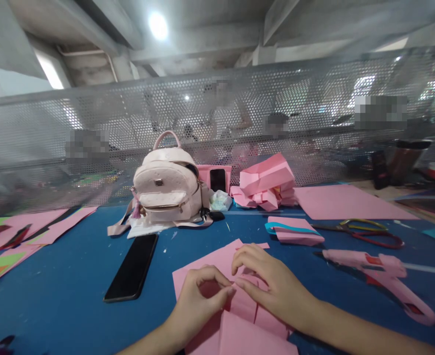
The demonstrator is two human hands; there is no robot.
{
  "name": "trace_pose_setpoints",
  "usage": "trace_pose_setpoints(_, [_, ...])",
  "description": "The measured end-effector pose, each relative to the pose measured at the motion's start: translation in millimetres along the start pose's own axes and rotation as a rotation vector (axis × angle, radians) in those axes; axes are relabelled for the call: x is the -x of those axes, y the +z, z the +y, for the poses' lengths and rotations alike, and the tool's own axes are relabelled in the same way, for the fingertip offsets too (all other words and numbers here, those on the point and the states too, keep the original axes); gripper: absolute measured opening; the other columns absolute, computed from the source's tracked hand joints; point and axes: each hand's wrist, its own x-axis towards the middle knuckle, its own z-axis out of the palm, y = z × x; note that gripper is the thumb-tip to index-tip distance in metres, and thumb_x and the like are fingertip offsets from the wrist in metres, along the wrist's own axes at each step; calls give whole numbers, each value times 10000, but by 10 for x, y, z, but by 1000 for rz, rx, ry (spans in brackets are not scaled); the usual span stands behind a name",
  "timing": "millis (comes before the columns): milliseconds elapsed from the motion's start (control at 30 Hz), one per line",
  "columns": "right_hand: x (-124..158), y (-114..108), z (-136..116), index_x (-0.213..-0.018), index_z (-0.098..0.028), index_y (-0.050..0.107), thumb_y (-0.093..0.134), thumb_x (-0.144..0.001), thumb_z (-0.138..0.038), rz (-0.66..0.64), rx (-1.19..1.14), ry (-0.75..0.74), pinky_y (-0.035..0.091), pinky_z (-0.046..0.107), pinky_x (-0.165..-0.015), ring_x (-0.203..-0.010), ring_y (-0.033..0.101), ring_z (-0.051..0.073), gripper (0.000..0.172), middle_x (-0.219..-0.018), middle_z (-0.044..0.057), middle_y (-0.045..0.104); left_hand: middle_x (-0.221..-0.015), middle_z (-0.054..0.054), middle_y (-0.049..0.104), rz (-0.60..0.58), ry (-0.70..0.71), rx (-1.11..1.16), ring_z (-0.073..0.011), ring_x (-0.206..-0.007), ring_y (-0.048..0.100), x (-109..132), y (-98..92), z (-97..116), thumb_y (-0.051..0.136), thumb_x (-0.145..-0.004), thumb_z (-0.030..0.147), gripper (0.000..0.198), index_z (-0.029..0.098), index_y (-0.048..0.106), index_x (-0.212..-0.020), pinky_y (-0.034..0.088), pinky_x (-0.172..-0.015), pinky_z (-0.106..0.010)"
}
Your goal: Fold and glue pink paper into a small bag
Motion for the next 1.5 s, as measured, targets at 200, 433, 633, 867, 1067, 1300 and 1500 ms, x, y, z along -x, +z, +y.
trace_pose_setpoints(200, [-21, 30, 49, -825, -219, 575, 586, -964, -333, -57, -91, 75, 406, 294, -764, -857, 559, 180, 181, -888, -5, 594, -706, -33, 717, 0, -17, -12, -174, -706, 645, 1, 7, 7, 706, -789, 225, 110, 172, 728, -696, 481, -717, -271])
trace_pose_setpoints(433, [-54, -42, 36, -819, -209, 610, 702, -887, -301, -51, -105, 134, 388, 271, -721, -796, 562, 166, 147, -844, -18, 637, -690, -26, 712, 9, -41, -22, -174, -703, 641, -3, -2, -1, 692, -796, 223, 121, 177, 727, -690, 481, -715, -272])
trace_pose_setpoints(633, [-56, -42, 2, -772, -195, 640, 701, -863, -229, -78, -125, 193, 393, 257, -686, -746, 569, 157, 115, -791, -15, 649, -720, -37, 719, 13, -10, -72, -183, -728, 652, 5, 24, 1, 694, -807, 246, 121, 175, 723, -713, 480, -732, -281])
trace_pose_setpoints(867, [-34, 4, -55, -760, -195, 594, 616, -883, -148, -80, -69, 146, 381, 263, -688, -756, 542, 161, 134, -785, -14, 621, -731, -28, 685, -9, 7, -170, -195, -776, 622, 42, 85, 39, 632, -855, 236, 146, 184, 655, -721, 445, -747, -298])
trace_pose_setpoints(1067, [-28, -4, -8, -732, -192, 596, 633, -848, -139, -68, -109, 193, 371, 255, -645, -706, 524, 148, 132, -750, -22, 612, -713, -25, 650, 17, 15, -193, -203, -785, 595, 61, 97, 27, 622, -868, 220, 198, 190, 605, -674, 427, -756, -314])
trace_pose_setpoints(1300, [-120, -43, 66, -688, -171, 632, 648, -799, -142, -90, -267, 284, 354, 250, -604, -635, 488, 132, 115, -672, -29, 599, -700, -33, 657, 47, -64, -122, -194, -756, 605, 26, 100, -34, 650, -843, 239, 196, 179, 619, -658, 447, -718, -292])
trace_pose_setpoints(1500, [-94, -35, 91, -693, -169, 595, 651, -812, -176, -58, -277, 290, 363, 246, -602, -636, 488, 130, 132, -690, -28, 589, -701, -42, 669, 63, -76, -97, -186, -735, 614, 8, 79, -54, 645, -836, 233, 195, 168, 607, -656, 457, -724, -288])
